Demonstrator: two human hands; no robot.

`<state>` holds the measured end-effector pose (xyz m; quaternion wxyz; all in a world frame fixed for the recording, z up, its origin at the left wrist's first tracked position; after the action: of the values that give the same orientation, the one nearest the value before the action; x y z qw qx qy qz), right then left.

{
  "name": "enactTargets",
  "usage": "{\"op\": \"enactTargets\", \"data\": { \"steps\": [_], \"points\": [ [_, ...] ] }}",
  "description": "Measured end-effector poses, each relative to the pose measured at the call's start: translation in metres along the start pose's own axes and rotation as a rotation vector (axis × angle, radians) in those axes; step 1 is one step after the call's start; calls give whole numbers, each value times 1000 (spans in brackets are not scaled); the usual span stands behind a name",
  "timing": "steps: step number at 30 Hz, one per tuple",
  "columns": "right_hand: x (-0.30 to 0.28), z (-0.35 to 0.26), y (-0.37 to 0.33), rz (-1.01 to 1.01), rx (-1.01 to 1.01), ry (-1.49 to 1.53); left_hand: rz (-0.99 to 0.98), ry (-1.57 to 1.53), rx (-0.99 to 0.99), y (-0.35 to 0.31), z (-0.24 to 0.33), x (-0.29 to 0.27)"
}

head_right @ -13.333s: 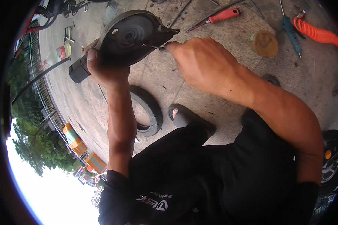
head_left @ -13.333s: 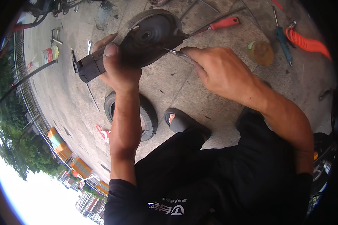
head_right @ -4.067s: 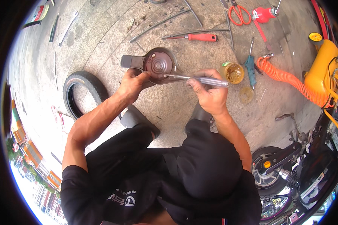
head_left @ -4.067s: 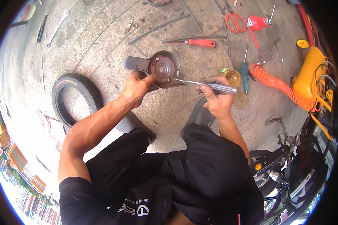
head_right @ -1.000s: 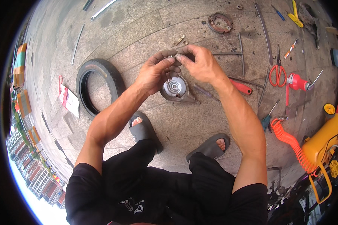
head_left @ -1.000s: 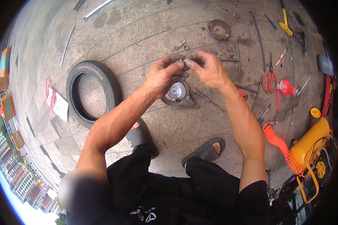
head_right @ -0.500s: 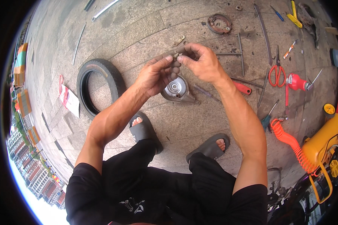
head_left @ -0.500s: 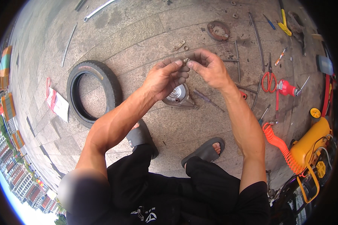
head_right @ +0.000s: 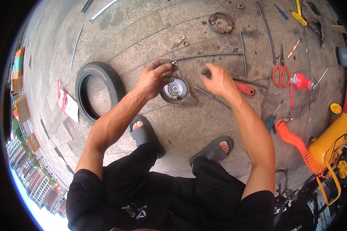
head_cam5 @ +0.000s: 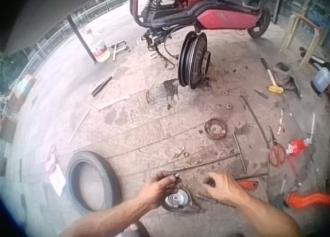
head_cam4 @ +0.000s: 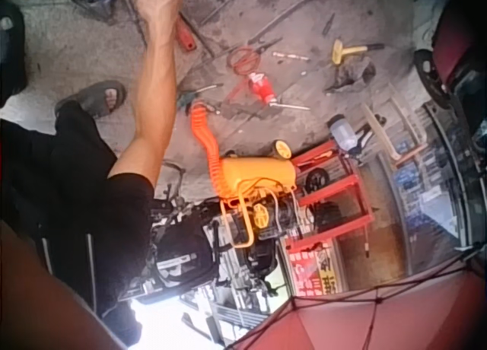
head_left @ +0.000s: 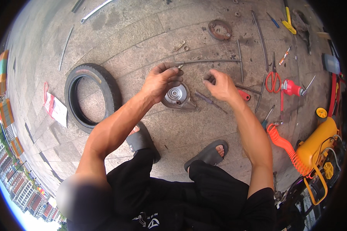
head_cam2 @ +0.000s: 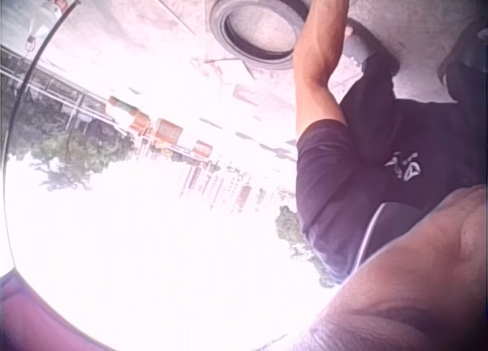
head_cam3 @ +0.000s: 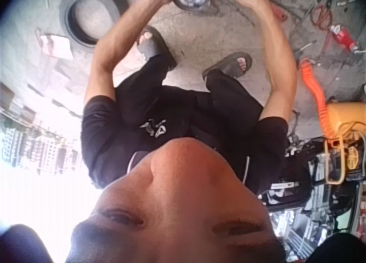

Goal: The person assembles a mechanical hub component on the ground, using a screwdriver to tighten a screw, applying lubricant from a jar, and fitting a metal ring and bolt into place. The person repeatedly adjusts and secures the parts by hand and with tools.

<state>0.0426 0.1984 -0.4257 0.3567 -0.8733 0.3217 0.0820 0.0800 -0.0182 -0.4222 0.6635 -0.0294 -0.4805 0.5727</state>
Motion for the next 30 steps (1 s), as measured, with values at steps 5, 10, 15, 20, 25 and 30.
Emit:
{"op": "enactTargets", "data": {
  "steps": [5, 10, 15, 20, 25, 30],
  "points": [
    [45, 39, -30, -91, 66, -445, 47, 31, -33, 3, -9, -17],
    [58, 45, -31, -6, 23, -428, 6, 47, -43, 3, -12, -13],
    [17, 24, -53, 113, -25, 29, 4, 91, -55, -2, -13, -7],
    [-21, 20, -124, 255, -128, 483, -83, 27, -73, -8, -17, 0],
    [-29, 47, -235, 738, -192, 587, -236, -41, -143, -16, -31, 17],
    [0, 81, -306, 1080, -78, 472, -340, -10, -234, -18, -49, 37]
  ]
}}
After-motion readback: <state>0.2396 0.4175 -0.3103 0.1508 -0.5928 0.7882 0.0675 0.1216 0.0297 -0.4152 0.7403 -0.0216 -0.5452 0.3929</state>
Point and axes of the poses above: each hand's wrist, its own y-axis towards the middle knuckle, its own x-axis out of the palm, z = x × y, the point moved 5 cm from there along y, towards the middle knuckle, and after that the axes turned 15 degrees about -z, right-handed, at the moved point
